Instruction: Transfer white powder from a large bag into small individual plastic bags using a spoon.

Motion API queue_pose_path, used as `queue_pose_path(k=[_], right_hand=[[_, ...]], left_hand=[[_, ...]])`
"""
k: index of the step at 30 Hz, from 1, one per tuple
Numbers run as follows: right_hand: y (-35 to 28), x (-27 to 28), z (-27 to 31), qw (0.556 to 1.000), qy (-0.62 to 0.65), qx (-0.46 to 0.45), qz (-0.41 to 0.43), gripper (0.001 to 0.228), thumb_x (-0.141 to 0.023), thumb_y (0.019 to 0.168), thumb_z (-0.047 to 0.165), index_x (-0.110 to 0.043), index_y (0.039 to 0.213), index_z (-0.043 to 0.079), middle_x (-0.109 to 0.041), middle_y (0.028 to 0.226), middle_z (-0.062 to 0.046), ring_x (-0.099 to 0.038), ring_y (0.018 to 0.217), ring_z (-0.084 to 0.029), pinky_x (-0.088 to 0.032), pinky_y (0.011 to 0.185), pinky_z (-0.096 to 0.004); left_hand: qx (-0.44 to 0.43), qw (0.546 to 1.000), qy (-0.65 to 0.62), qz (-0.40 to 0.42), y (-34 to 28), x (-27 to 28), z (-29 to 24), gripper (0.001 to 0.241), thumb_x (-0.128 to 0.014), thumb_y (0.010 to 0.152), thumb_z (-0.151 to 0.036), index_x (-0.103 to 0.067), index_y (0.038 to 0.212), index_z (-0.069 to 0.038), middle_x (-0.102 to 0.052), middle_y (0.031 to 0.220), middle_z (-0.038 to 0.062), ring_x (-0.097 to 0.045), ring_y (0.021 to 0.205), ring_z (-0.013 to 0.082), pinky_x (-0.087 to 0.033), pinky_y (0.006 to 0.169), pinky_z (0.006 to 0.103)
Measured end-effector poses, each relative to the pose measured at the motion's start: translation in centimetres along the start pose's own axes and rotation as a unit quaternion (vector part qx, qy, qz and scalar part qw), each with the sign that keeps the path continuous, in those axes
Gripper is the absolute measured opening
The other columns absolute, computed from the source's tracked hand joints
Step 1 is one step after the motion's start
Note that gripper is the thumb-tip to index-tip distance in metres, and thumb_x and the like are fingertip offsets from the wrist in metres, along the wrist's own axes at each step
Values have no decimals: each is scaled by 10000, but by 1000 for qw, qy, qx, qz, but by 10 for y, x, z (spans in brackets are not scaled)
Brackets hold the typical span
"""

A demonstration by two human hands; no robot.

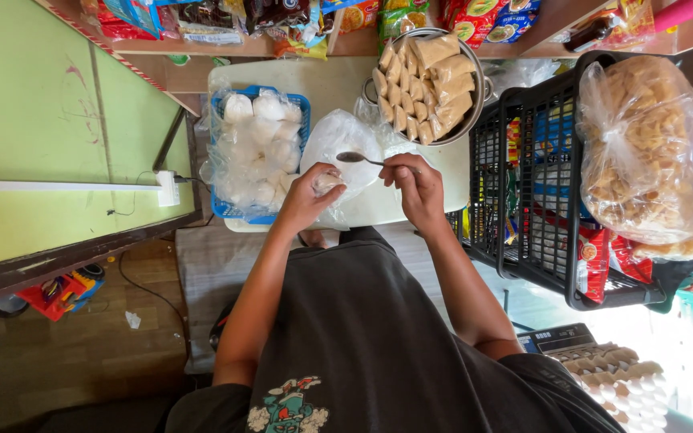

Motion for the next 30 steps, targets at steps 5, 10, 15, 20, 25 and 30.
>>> queue_pose_path(k=[5, 10, 15, 20, 25, 30], right_hand=[[4, -15, -10, 999, -27, -32, 17, 158, -474, 1083, 23, -612, 1158, 9, -728, 1039, -86, -676, 865, -174, -525, 745, -285], [5, -46, -8, 986, -138, 43, 77, 253, -769, 916, 42, -570, 1072, 44, -691, 1098, -144, -656, 932, -232, -520, 725, -315], [3, -62, -1, 962, -211, 166, 53, 418, -884, 785, 47, -547, 1027, 95, -715, 1084, -75, -643, 1001, -294, -547, 807, -385], [5, -63, 0, 953, -229, 195, 46, 374, -864, 787, -25, -586, 1013, 81, -719, 996, -54, -631, 984, -306, -544, 822, -401], [6, -61, 18, 951, -224, 207, 38, 350, -859, 794, -40, -580, 963, 87, -718, 976, -70, -629, 973, -300, -537, 813, -399], [5, -61, 31, 955, -205, 209, 50, 349, -852, 810, -56, -566, 957, 81, -715, 977, -74, -634, 987, -314, -535, 802, -394]], left_hand=[[-3, 1000, 26, -16, 0, 3, -19, 405, -820, 873, -155, -614, 1199, -31, -728, 1101, 87, -695, 1010, 170, -549, 866, 300], [4, 999, 37, -19, 1, 5, -26, 480, -841, 808, -120, -601, 1215, -38, -722, 1100, 104, -688, 982, 178, -555, 851, 306], [21, 999, 24, -19, -1, 5, -24, 498, -782, 787, -40, -591, 1247, -51, -727, 1107, 104, -692, 948, 164, -558, 827, 305], [11, 999, 17, -41, -1, 5, -27, 429, -800, 800, -46, -609, 1183, -50, -732, 1063, 99, -701, 954, 146, -564, 834, 298], [36, 998, -20, -57, -3, -2, 4, 373, -820, 806, -51, -624, 1123, -59, -721, 1016, 66, -684, 931, 131, -563, 829, 292], [13, 992, -120, -33, -5, -11, 24, 429, -754, 841, 13, -587, 1232, -47, -689, 1107, 61, -646, 1046, 142, -529, 872, 305]])
Point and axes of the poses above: each hand's wrist, its own y-axis towards the middle knuckle, its own x-axis out of the back of the hand, z = x × y, the point moved 6 cm from there along y, towards the middle knuckle
